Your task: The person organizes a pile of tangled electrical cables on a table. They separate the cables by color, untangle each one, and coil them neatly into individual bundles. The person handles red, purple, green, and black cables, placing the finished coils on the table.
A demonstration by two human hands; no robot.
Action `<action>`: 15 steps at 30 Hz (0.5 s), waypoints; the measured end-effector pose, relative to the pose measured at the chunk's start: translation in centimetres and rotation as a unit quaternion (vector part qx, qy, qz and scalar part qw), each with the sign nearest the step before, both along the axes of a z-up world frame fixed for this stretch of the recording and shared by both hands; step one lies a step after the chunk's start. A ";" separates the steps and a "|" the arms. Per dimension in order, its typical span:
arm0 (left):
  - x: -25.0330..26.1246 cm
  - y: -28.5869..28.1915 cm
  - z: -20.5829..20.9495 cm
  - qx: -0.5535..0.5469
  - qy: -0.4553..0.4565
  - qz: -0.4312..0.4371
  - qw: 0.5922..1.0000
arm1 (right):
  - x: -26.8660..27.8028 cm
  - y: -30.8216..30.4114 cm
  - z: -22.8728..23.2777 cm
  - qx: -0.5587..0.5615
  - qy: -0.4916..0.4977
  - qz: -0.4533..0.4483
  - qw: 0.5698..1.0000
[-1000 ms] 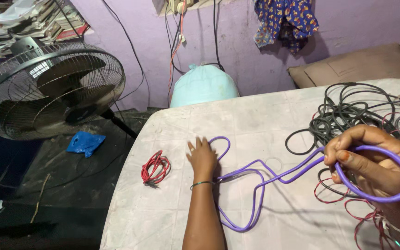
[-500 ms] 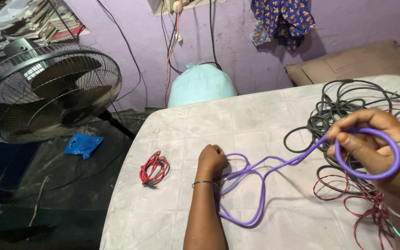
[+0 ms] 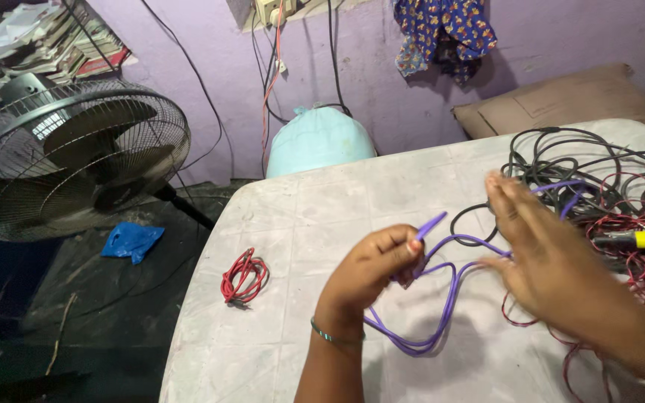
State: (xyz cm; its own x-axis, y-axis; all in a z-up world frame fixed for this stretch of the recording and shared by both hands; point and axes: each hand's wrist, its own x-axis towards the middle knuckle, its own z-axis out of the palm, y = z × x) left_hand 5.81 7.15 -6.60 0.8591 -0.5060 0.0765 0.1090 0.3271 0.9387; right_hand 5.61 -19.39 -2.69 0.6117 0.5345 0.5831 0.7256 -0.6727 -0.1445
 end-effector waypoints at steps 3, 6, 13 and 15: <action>-3.0 -0.9 2.3 -0.079 0.001 -0.062 0.995 | -1.1 2.0 -2.3 0.196 0.222 0.135 0.946; -3.8 -1.1 3.3 -0.168 -0.026 -0.047 0.984 | 1.3 3.4 -5.1 0.261 0.602 0.228 0.719; -2.0 -1.5 3.7 -0.315 -0.052 0.189 0.929 | 0.5 6.9 -7.3 0.110 0.491 0.128 0.855; -1.3 -1.5 3.5 -0.234 -0.088 0.296 0.922 | -0.5 7.1 -6.5 -0.024 0.310 0.036 0.950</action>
State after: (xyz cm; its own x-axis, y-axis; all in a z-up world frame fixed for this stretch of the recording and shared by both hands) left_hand 4.47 5.62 -3.14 0.9275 0.1720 0.3319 -0.3594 0.6541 0.6656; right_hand 5.15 -12.32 -9.20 0.7907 0.6045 0.0968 0.5554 -0.6419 -0.5287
